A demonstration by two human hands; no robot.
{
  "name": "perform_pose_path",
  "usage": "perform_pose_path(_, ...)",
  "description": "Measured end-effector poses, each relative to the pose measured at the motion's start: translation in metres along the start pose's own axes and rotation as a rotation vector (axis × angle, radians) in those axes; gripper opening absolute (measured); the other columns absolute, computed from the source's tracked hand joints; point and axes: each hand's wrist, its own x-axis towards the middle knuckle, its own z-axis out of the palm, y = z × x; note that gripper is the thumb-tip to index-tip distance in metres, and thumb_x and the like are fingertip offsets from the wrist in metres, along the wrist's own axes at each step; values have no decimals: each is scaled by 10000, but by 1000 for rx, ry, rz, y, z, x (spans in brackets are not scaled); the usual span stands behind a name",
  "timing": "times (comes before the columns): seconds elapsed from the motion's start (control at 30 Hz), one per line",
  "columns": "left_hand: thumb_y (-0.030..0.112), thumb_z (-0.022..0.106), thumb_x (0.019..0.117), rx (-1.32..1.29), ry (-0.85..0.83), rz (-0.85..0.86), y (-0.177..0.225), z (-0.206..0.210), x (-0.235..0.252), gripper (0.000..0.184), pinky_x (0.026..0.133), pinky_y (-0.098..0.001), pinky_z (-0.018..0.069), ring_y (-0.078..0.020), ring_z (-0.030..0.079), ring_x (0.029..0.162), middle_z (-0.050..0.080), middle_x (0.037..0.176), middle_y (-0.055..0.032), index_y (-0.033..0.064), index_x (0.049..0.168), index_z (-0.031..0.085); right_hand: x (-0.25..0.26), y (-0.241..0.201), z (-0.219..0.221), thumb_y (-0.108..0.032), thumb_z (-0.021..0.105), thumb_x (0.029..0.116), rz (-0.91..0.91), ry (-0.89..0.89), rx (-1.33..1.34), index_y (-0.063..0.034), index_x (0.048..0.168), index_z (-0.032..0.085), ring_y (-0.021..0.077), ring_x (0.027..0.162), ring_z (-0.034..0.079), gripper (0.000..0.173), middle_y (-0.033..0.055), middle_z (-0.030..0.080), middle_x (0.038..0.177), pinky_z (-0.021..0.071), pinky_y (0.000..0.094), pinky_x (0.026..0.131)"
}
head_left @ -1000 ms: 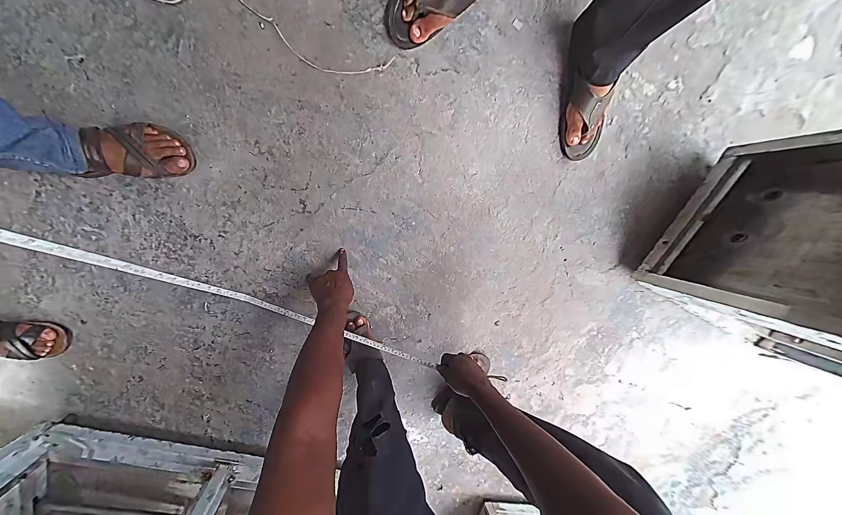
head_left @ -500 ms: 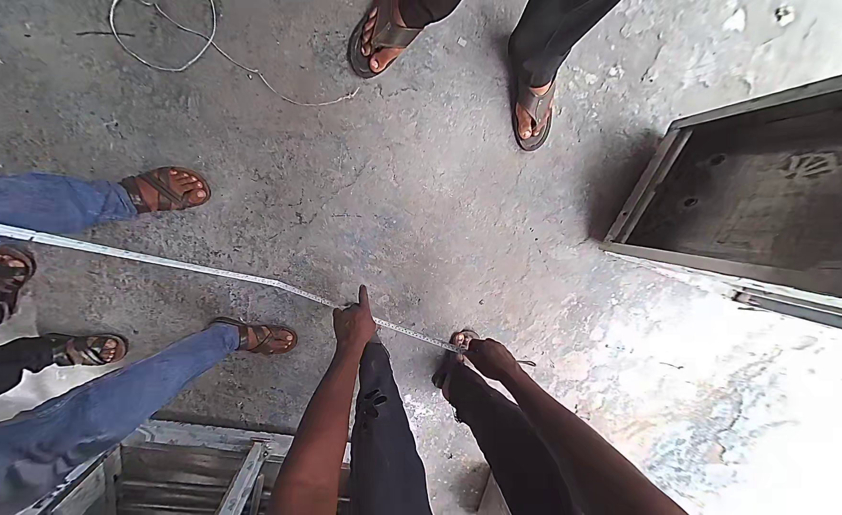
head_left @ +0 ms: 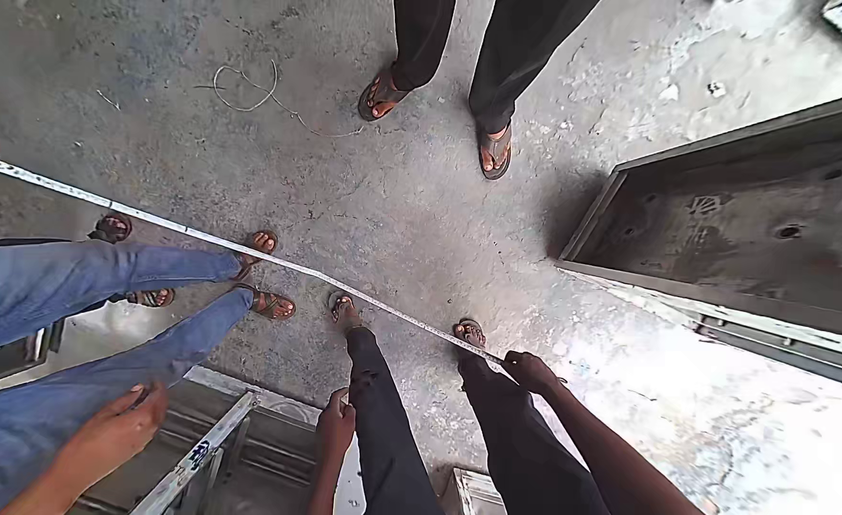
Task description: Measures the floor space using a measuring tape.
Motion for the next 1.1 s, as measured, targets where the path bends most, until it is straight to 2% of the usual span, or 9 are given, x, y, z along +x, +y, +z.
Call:
perform_pose_path(0.1,168,532,980,-138,93,21,6,54,-71,380,783,-530,566,-261,687,788,718,903,-121,92,1331,655,-30,54,6,-400,527,1046,-5,5,0,-93,1143,707,387,1110,659,369,201,710,1101,496,605,951)
perform_pose_path(0.27,160,549,968,-251,60,67,58,119,-165,337,793,-474,587,-219,700,790,732,903,-101,81,1259,699,-74,138,14,-391,534,1050,62,-24,-64,-80,1149,708,397,1092,670,370,214,714,1092,505,612,939)
perform_pose_path(0.37,165,550,969,-323,-2,95,77,153,-197,341,774,-447,584,-200,687,768,723,889,-89,85,1269,692,-95,175,18,-400,530,1050,92,-32,-116,-83,1139,710,399,1105,667,376,213,714,1100,504,617,940)
perform_pose_path(0.57,191,546,981,-369,-149,36,85,221,-251,356,827,-443,586,-201,707,831,735,965,-91,101,1302,671,-128,237,33,-395,534,1052,138,-23,-178,-63,1143,703,405,1106,669,383,218,716,1103,502,617,941)
perform_pose_path(0.77,187,539,985,-392,-110,28,77,281,-318,362,857,-464,579,-224,714,862,742,982,-108,94,1310,668,-154,300,47,-373,530,1057,136,31,-172,-35,1129,702,395,1097,672,386,222,715,1107,499,609,937)
perform_pose_path(0.93,170,544,978,-432,-24,25,73,343,-376,358,870,-493,577,-244,715,896,737,1011,-126,81,1302,667,-171,346,52,-402,521,1041,152,101,-213,-53,1072,706,382,1048,687,396,202,720,1069,520,611,876)
perform_pose_path(1.1,176,534,996,-408,-71,11,88,389,-446,360,903,-514,567,-274,719,942,742,1035,-142,72,1314,667,-196,387,51,-363,521,1033,165,171,-177,-50,1063,698,384,1038,690,361,206,716,1071,528,614,850)
